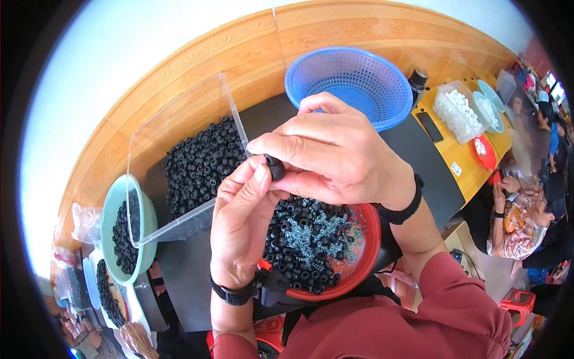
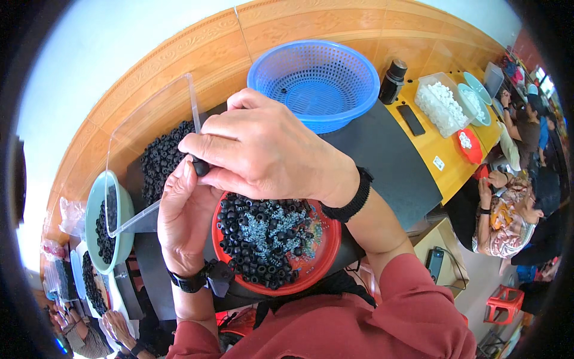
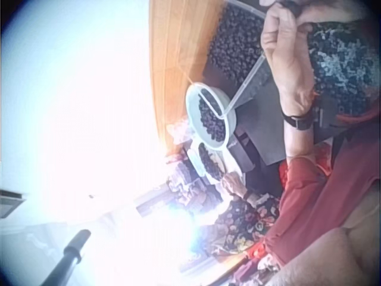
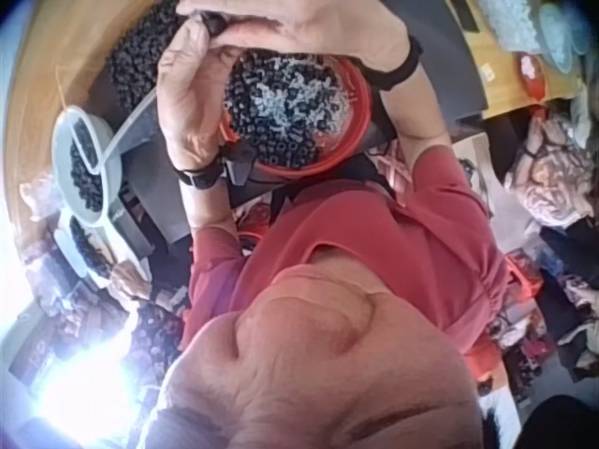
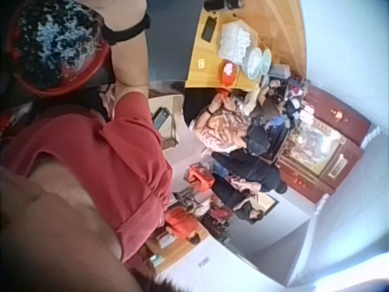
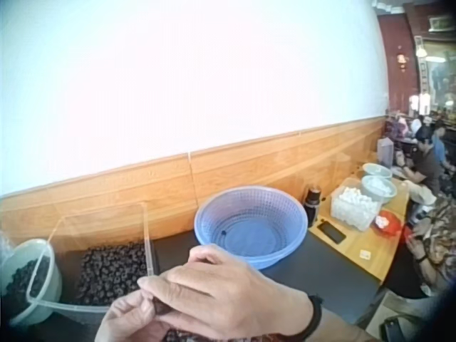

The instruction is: Sorting and inspecting small black plastic ring components in a tray.

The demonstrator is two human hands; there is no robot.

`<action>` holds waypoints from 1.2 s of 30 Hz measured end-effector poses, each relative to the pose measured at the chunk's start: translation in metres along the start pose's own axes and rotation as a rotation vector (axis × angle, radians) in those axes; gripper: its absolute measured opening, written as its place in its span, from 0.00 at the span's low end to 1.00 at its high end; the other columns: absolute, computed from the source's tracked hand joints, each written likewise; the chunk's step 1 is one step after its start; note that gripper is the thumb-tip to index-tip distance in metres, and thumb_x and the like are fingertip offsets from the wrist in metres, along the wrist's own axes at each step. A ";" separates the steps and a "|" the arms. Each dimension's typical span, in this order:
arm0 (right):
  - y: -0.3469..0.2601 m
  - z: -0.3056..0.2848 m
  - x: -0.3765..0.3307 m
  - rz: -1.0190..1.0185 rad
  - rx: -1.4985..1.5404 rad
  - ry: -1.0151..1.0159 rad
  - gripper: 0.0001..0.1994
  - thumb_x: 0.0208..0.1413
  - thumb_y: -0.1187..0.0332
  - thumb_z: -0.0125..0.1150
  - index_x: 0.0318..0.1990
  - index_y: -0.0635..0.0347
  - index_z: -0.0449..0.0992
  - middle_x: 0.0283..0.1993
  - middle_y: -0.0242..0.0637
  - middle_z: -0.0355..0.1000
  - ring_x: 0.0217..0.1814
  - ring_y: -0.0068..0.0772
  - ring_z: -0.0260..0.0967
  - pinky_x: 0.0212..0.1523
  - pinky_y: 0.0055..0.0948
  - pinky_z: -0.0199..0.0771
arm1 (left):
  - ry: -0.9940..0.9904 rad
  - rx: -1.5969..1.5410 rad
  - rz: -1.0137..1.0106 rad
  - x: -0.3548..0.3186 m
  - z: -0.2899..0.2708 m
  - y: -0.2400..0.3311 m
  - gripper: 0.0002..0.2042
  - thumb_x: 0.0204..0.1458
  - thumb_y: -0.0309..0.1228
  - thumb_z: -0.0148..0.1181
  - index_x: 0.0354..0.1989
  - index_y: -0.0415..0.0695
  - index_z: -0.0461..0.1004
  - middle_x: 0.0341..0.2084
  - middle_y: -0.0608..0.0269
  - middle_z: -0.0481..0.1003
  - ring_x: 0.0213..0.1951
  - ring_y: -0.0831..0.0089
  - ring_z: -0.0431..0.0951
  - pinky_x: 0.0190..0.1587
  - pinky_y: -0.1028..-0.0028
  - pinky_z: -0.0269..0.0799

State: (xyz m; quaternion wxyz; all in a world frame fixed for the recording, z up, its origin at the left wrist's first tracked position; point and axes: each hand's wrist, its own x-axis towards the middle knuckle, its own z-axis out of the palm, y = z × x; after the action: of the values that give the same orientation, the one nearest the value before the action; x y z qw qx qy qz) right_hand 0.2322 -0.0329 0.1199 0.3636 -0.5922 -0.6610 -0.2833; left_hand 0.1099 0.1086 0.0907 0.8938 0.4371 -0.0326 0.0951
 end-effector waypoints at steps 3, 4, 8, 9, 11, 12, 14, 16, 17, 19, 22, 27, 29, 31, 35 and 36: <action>0.004 0.004 -0.001 0.028 0.044 -0.019 0.24 0.38 0.65 0.74 0.46 0.60 0.78 0.35 0.32 0.76 0.35 0.29 0.74 0.42 0.31 0.67 | 0.020 -0.033 0.002 0.001 0.004 -0.002 0.13 0.61 0.33 0.54 0.47 0.37 0.75 0.40 0.58 0.78 0.44 0.72 0.76 0.51 0.70 0.69; 0.004 0.005 -0.001 0.024 0.032 -0.002 0.24 0.38 0.65 0.74 0.46 0.60 0.78 0.34 0.30 0.76 0.34 0.29 0.73 0.42 0.30 0.67 | 0.038 -0.043 0.003 0.001 0.006 -0.001 0.13 0.61 0.34 0.54 0.46 0.37 0.74 0.41 0.58 0.77 0.44 0.72 0.76 0.51 0.70 0.69; 0.000 0.006 0.000 0.046 0.041 0.007 0.24 0.37 0.65 0.75 0.47 0.59 0.78 0.29 0.27 0.73 0.32 0.27 0.71 0.41 0.29 0.65 | 0.025 -0.080 0.010 0.001 0.001 -0.002 0.13 0.62 0.34 0.53 0.45 0.37 0.74 0.41 0.57 0.77 0.44 0.71 0.76 0.52 0.69 0.69; 0.000 0.006 0.001 0.046 0.041 0.008 0.24 0.37 0.65 0.75 0.47 0.59 0.78 0.29 0.27 0.73 0.32 0.27 0.71 0.41 0.29 0.65 | 0.008 -0.091 0.022 0.001 -0.003 -0.002 0.12 0.62 0.34 0.53 0.45 0.37 0.74 0.41 0.57 0.77 0.45 0.71 0.76 0.52 0.68 0.69; 0.000 0.008 0.001 0.055 0.031 0.021 0.24 0.38 0.65 0.75 0.46 0.59 0.78 0.27 0.25 0.72 0.30 0.26 0.70 0.42 0.29 0.65 | -0.009 -0.102 0.030 0.002 -0.005 -0.003 0.12 0.62 0.33 0.52 0.45 0.37 0.74 0.41 0.57 0.77 0.45 0.70 0.76 0.52 0.67 0.69; -0.001 0.010 0.001 0.056 0.031 0.021 0.24 0.38 0.65 0.75 0.46 0.59 0.78 0.27 0.25 0.72 0.30 0.26 0.70 0.42 0.29 0.65 | 0.008 -0.086 0.034 0.001 -0.005 -0.002 0.12 0.62 0.33 0.52 0.45 0.37 0.74 0.41 0.58 0.77 0.46 0.70 0.76 0.52 0.67 0.69; -0.001 0.014 0.001 0.056 0.014 0.073 0.23 0.38 0.65 0.75 0.44 0.59 0.78 0.28 0.25 0.73 0.30 0.25 0.70 0.43 0.29 0.65 | 0.023 -0.071 0.038 0.001 -0.002 -0.001 0.12 0.62 0.33 0.52 0.45 0.37 0.74 0.41 0.58 0.77 0.47 0.70 0.76 0.53 0.67 0.68; -0.002 0.012 0.000 0.065 -0.003 0.057 0.22 0.38 0.65 0.75 0.44 0.59 0.78 0.29 0.25 0.73 0.31 0.25 0.70 0.43 0.30 0.65 | 0.023 0.059 0.107 0.002 0.001 0.001 0.13 0.62 0.33 0.52 0.47 0.36 0.74 0.42 0.58 0.77 0.47 0.71 0.76 0.53 0.68 0.68; -0.002 0.012 0.000 0.074 -0.020 0.042 0.22 0.38 0.65 0.75 0.44 0.58 0.78 0.30 0.26 0.74 0.31 0.25 0.71 0.43 0.30 0.65 | 0.021 0.060 0.109 0.002 0.002 0.002 0.13 0.62 0.33 0.52 0.47 0.36 0.74 0.42 0.58 0.77 0.47 0.71 0.76 0.53 0.68 0.68; 0.001 0.016 0.000 0.049 -0.032 0.076 0.19 0.40 0.63 0.73 0.42 0.58 0.77 0.29 0.27 0.71 0.31 0.28 0.68 0.42 0.30 0.63 | 0.029 0.133 0.108 0.002 0.003 0.003 0.13 0.62 0.32 0.52 0.48 0.35 0.73 0.42 0.58 0.77 0.46 0.71 0.76 0.53 0.70 0.68; -0.001 0.011 0.002 0.035 -0.056 0.055 0.19 0.42 0.62 0.72 0.42 0.58 0.77 0.31 0.29 0.72 0.31 0.28 0.68 0.42 0.31 0.63 | 0.060 0.169 0.149 0.002 0.003 0.002 0.13 0.62 0.30 0.52 0.49 0.35 0.73 0.42 0.59 0.78 0.44 0.73 0.77 0.53 0.72 0.69; 0.001 0.012 -0.002 0.024 -0.075 0.011 0.21 0.42 0.63 0.73 0.45 0.59 0.78 0.34 0.28 0.76 0.32 0.27 0.71 0.43 0.32 0.66 | 0.068 0.193 0.104 -0.001 -0.005 0.000 0.13 0.62 0.30 0.51 0.50 0.34 0.72 0.43 0.59 0.77 0.46 0.74 0.76 0.53 0.71 0.68; 0.004 0.016 -0.003 -0.006 -0.080 0.063 0.16 0.46 0.61 0.68 0.41 0.57 0.75 0.26 0.29 0.65 0.29 0.30 0.64 0.42 0.31 0.62 | 0.057 0.191 0.084 -0.001 -0.005 -0.001 0.14 0.63 0.30 0.51 0.51 0.33 0.71 0.45 0.58 0.76 0.48 0.71 0.75 0.55 0.68 0.67; 0.004 0.011 -0.002 0.007 -0.057 0.018 0.19 0.44 0.62 0.70 0.43 0.58 0.76 0.30 0.29 0.70 0.31 0.29 0.68 0.43 0.32 0.64 | 0.082 0.161 0.105 -0.001 0.000 -0.001 0.11 0.62 0.30 0.53 0.48 0.38 0.74 0.40 0.63 0.77 0.41 0.79 0.76 0.48 0.76 0.69; 0.002 0.008 -0.001 0.050 -0.009 -0.053 0.21 0.43 0.64 0.73 0.46 0.59 0.77 0.35 0.30 0.76 0.34 0.29 0.72 0.45 0.33 0.66 | 0.036 0.074 0.098 0.001 0.001 -0.002 0.10 0.62 0.30 0.53 0.47 0.39 0.74 0.40 0.63 0.77 0.42 0.79 0.76 0.48 0.75 0.69; 0.002 0.008 -0.002 0.052 -0.010 -0.052 0.21 0.43 0.64 0.73 0.46 0.59 0.77 0.35 0.30 0.76 0.34 0.29 0.72 0.45 0.33 0.66 | 0.019 0.077 0.088 0.001 0.000 -0.001 0.11 0.62 0.30 0.52 0.48 0.38 0.73 0.41 0.63 0.76 0.45 0.77 0.75 0.52 0.72 0.67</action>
State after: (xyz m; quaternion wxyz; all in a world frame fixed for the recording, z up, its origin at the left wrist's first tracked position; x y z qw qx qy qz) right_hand 0.2328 -0.0273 0.1141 0.3503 -0.6182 -0.6533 -0.2615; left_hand 0.1114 0.1083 0.0901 0.8716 0.4682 -0.0395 0.1398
